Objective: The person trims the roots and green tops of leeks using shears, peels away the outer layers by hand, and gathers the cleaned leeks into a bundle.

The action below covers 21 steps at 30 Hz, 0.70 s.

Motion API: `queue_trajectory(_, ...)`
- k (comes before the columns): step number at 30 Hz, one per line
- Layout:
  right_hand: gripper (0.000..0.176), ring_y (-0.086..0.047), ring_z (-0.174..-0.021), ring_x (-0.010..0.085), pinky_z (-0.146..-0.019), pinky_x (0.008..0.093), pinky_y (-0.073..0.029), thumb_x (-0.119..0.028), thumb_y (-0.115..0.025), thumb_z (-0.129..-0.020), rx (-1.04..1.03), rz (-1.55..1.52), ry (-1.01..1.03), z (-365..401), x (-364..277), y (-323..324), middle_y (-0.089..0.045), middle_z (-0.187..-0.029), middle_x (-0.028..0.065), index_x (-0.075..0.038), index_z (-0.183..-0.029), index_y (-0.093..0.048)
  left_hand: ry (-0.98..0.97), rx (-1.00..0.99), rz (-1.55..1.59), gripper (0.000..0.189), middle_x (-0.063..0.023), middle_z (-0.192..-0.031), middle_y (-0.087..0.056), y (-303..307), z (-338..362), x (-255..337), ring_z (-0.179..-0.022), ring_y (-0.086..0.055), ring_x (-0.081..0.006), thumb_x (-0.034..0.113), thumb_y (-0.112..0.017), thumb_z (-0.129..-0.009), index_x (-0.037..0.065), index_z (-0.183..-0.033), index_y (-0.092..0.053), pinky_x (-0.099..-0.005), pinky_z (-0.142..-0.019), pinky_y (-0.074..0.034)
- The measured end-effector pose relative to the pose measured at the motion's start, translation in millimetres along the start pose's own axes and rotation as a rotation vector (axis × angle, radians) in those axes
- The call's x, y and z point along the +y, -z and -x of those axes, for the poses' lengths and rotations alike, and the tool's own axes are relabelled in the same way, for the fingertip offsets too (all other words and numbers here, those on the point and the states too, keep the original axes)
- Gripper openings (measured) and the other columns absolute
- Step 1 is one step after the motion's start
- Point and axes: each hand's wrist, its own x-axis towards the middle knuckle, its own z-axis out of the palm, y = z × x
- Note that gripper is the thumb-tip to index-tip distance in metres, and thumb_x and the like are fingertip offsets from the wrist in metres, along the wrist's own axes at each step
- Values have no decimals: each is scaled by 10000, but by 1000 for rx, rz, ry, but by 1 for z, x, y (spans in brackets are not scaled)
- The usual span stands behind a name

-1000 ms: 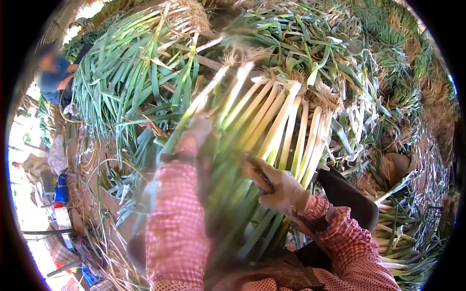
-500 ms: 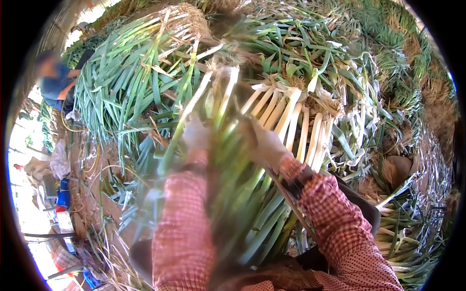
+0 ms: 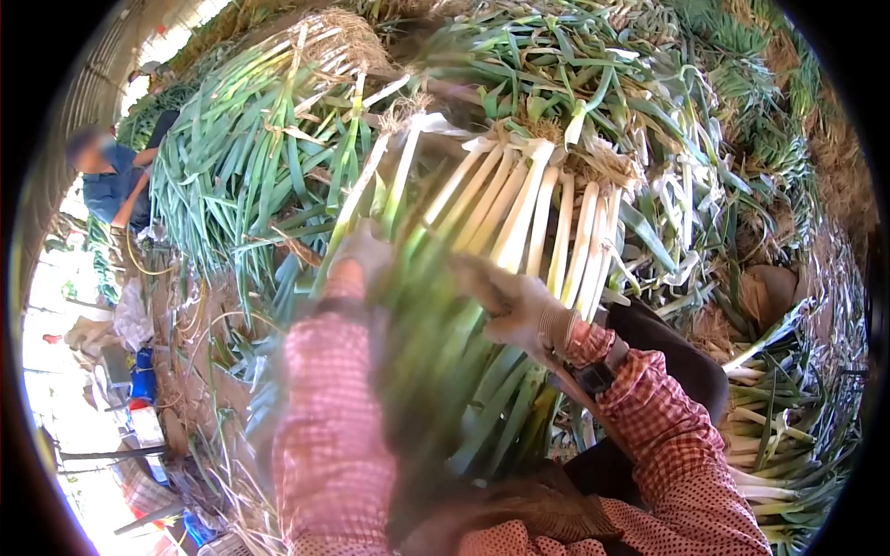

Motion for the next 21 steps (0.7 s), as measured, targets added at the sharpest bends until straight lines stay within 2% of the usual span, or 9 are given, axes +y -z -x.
queue_trajectory(3, 853, -700, -858, 363, -775, 441, -549, -126, -642, -754, 51, 56, 118, 14, 1, -12, -680, -930, 200, -85, -1533, -298, 122, 37, -144, 682, -206, -1229, -666, -1, 8, 11, -1115, -656, -308, 284, -778, -773, 12, -1345, -523, -361, -969, -502)
queue_trajectory(4, 847, -698, -851, 369, -775, 446, -545, -122, -637, -752, 49, 56, 89, 17, -4, -13, -679, -921, 199, -79, -1529, -300, 87, -11, -105, 684, -240, -1324, -625, 4, 8, 8, -1271, -586, -366, 417, -707, -837, 47, -1388, -543, -409, -1073, -459)
queue_trajectory(5, 842, -696, -844, 374, -774, 450, -541, -118, -632, -751, 48, 56, 58, 19, -9, -12, -678, -912, 199, -73, -1525, -303, 55, -26, -60, 680, -230, -1304, -640, 6, 7, 6, -1243, -603, -367, 426, -734, -812, 53, -1357, -572, -408, -1054, -473)
queue_trajectory(8, 827, -695, -859, 364, -781, 446, -545, -101, -638, -746, 0, 35, 57, 27, -18, -22, -678, -920, 183, -58, -1511, -328, -21, -98, 78, 671, -203, -1241, -683, 4, 12, -5, -1160, -653, -368, 453, -816, -735, 68, -1263, -658, -405, -996, -513)
queue_trajectory(11, 839, -698, -896, 352, -793, 423, -553, -100, -651, -749, 51, 2, 39, 16, -18, -32, -679, -968, 178, -61, -1523, -329, 55, 127, -402, 686, -198, -1223, -689, 35, 74, 62, -1147, -659, -361, 499, -837, -706, 80, -1222, -668, -416, -971, -523)
queue_trajectory(15, 857, -698, -893, 329, -808, 394, -562, -122, -663, -765, 41, -6, 44, -1, -23, -42, -684, -1004, 171, -81, -1544, -308, 33, 115, -289, 720, -220, -1244, -669, 19, 39, 26, -1195, -633, -369, 524, -827, -716, 67, -1239, -638, -449, -1010, -500)
queue_trajectory(17, 861, -699, -898, 319, -807, 388, -565, -118, -662, -764, 44, -1, 71, -19, -8, -54, -687, -1015, 170, -86, -1547, -305, -107, 68, -51, 705, -243, -1224, -675, 24, 33, 16, -1153, -656, -314, 292, -863, -773, -36, -1319, -561, -385, -970, -513)
queue_trajectory(19, 861, -698, -891, 293, -780, 374, -575, -97, -653, -773, 88, 12, 124, -24, -2, -57, -686, -1011, 159, -93, -1555, -290, -272, -2, 130, 653, -225, -1202, -685, 28, 14, -5, -1115, -667, -276, 223, -836, -804, -62, -1319, -554, -354, -946, -519)
queue_trajectory(21, 860, -697, -878, 260, -742, 355, -587, -67, -639, -788, 146, 25, 194, -27, 1, -57, -683, -1001, 144, -99, -1565, -271, -258, 80, 83, 606, -210, -1167, -697, 47, 20, 8, -1068, -674, -260, 209, -828, -818, -73, -1288, -570, -350, -919, -525)
